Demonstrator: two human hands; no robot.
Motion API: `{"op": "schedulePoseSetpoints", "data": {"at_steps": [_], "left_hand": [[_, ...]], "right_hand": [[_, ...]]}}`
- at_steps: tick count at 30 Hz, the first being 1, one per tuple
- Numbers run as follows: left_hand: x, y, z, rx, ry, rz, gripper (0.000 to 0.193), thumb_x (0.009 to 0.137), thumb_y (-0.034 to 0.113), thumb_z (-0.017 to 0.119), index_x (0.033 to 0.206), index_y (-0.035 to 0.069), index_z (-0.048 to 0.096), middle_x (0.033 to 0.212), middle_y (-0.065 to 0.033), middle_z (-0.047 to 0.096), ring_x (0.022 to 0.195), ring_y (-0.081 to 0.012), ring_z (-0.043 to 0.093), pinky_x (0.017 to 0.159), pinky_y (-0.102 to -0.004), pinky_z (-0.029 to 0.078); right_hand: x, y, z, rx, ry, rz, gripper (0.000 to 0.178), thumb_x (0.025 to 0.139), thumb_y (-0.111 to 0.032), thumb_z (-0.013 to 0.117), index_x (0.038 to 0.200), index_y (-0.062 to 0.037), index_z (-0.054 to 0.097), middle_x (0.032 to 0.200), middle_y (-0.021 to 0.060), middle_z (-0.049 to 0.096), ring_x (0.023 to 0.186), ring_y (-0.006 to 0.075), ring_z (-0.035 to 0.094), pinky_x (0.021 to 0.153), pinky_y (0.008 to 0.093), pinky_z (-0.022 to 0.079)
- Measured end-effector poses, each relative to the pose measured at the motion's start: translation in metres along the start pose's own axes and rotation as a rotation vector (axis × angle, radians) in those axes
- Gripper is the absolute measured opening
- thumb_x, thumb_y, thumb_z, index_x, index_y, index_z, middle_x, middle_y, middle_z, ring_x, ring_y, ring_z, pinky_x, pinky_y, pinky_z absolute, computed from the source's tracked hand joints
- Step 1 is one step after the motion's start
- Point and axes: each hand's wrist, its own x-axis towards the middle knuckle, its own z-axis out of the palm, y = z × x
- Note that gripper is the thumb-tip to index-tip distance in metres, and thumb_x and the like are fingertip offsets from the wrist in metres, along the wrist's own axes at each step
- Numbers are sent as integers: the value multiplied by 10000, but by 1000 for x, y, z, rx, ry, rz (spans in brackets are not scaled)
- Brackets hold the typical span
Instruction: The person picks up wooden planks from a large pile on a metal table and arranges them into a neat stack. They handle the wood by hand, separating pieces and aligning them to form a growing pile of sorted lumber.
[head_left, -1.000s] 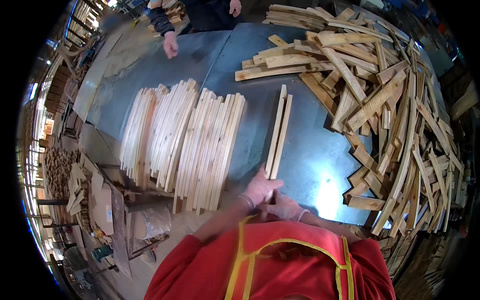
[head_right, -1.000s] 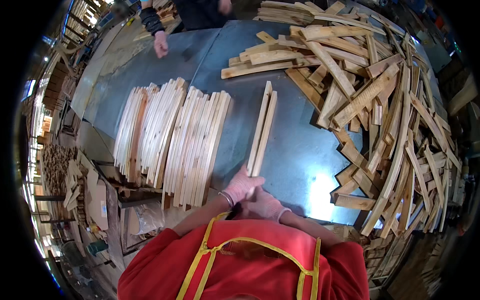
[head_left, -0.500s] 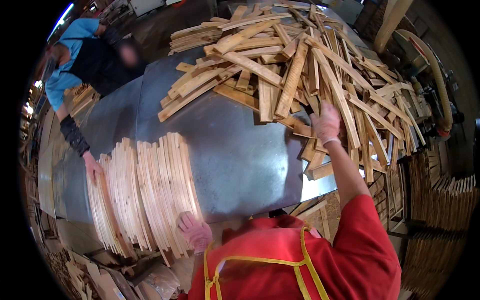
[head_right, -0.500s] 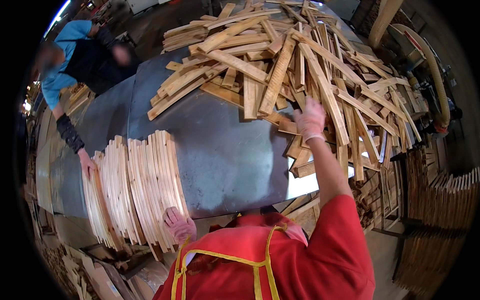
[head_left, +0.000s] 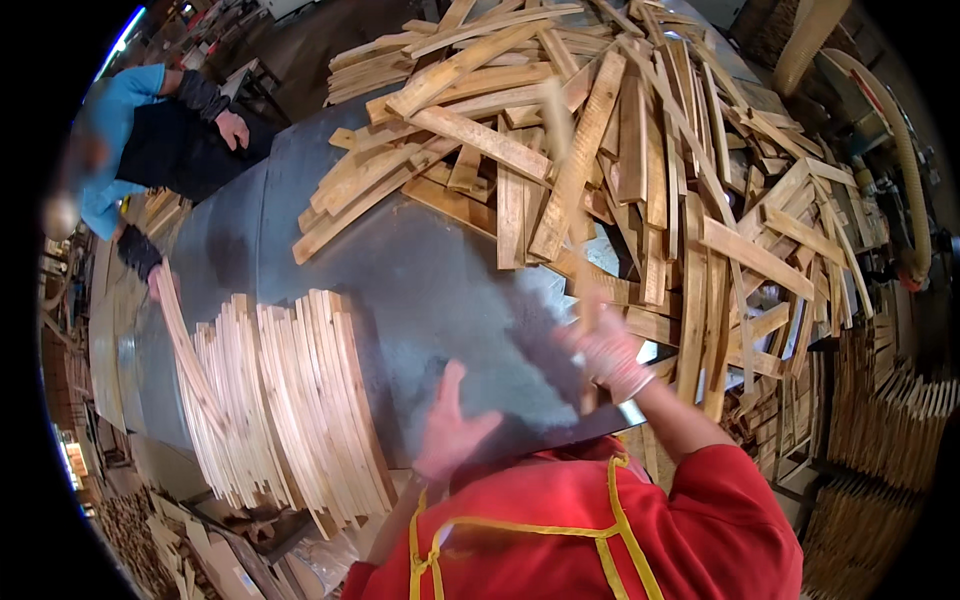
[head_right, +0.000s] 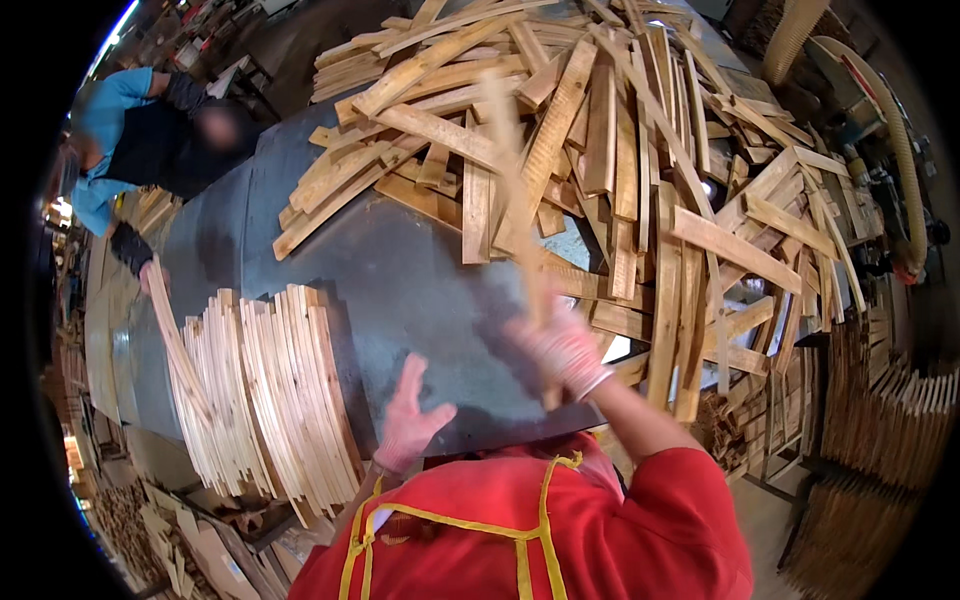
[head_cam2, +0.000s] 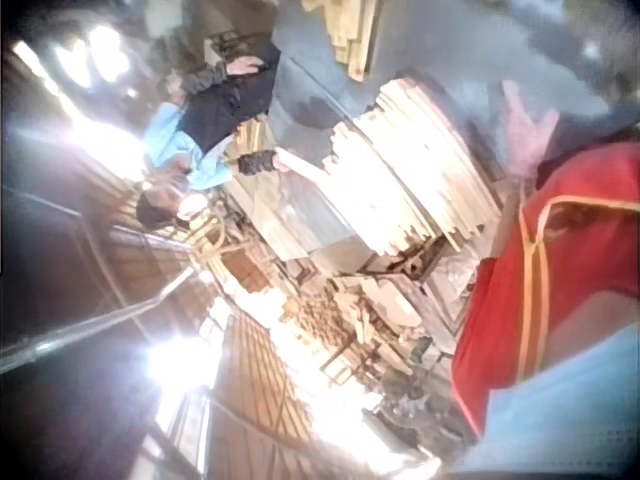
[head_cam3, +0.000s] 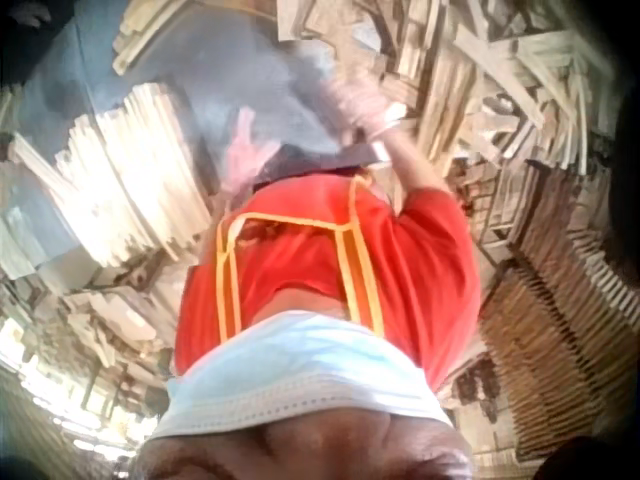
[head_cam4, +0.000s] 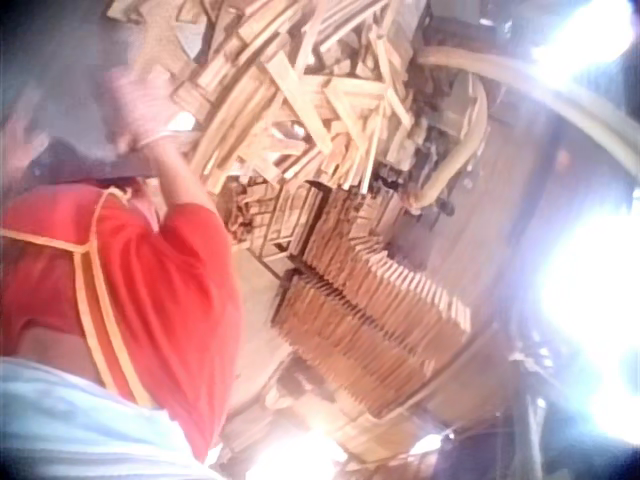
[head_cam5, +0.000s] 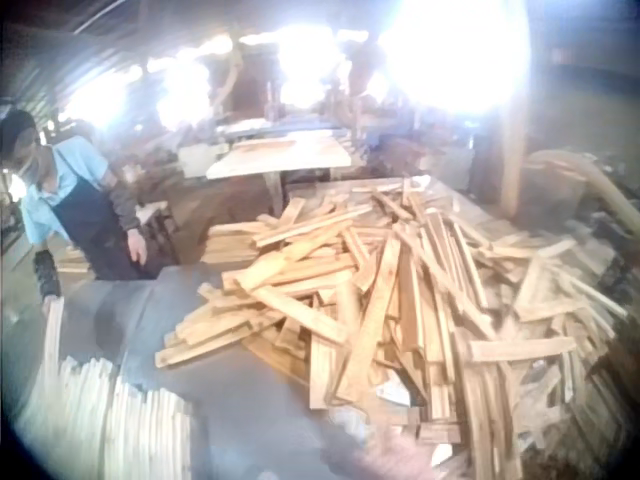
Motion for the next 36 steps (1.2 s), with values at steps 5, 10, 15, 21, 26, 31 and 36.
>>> {"op": "schedulePoseSetpoints", "data": {"at_steps": [5,10,15,21,26,31,36], "left_hand": [[54,-15,52,-921,50,-360,524,857,159,759,1345,18,631,1029,-58,730,910,-163,708,877,-332,584],[32,-61,-2,126,346,-533,469,869,202,685,1318,78,627,1193,-148,706,993,-338,726,911,-444,583],[-26,-109,-63,952,332,-447,719,841,304,724,1505,147,498,1534,-90,460,1386,-306,473,1164,-506,366],[-127,-153,-67,854,441,-349,695,848,330,728,1474,138,495,1483,-91,477,1360,-328,465,1149,-543,350],[-263,-197,-70,393,679,-350,390,831,238,726,1203,123,726,1111,-114,680,1082,-305,649,946,-446,513],[-310,-237,-51,-568,699,-758,322,928,342,722,1077,58,743,1000,-59,707,945,-232,671,848,-362,543],[-253,-220,-52,-1527,633,-769,439,989,398,695,1219,24,695,1116,-53,718,1013,-187,663,893,-336,539]], "right_hand": [[53,-74,-23,-398,333,-668,856,844,-401,843,1500,2,469,1414,206,557,1326,329,543,1128,428,452],[180,-89,-141,-893,542,-157,901,813,-501,779,1516,-15,497,1450,274,592,1355,428,558,1133,473,464],[209,-31,-155,-308,679,-333,798,864,-193,645,1603,-38,384,1204,156,719,1021,315,683,932,415,521],[19,-38,12,618,145,-369,802,847,-89,679,1585,-30,371,1069,65,604,971,204,606,949,340,513],[-47,16,143,646,-46,-85,873,807,-59,769,1569,-36,344,1128,109,612,987,247,623,960,392,538],[-84,78,269,372,-215,-35,860,864,-47,740,1590,-25,281,1086,112,619,944,252,636,839,398,576],[-102,9,328,-672,-592,-256,861,908,-466,772,1523,3,394,1285,316,677,1254,383,654,1075,424,472]]}}
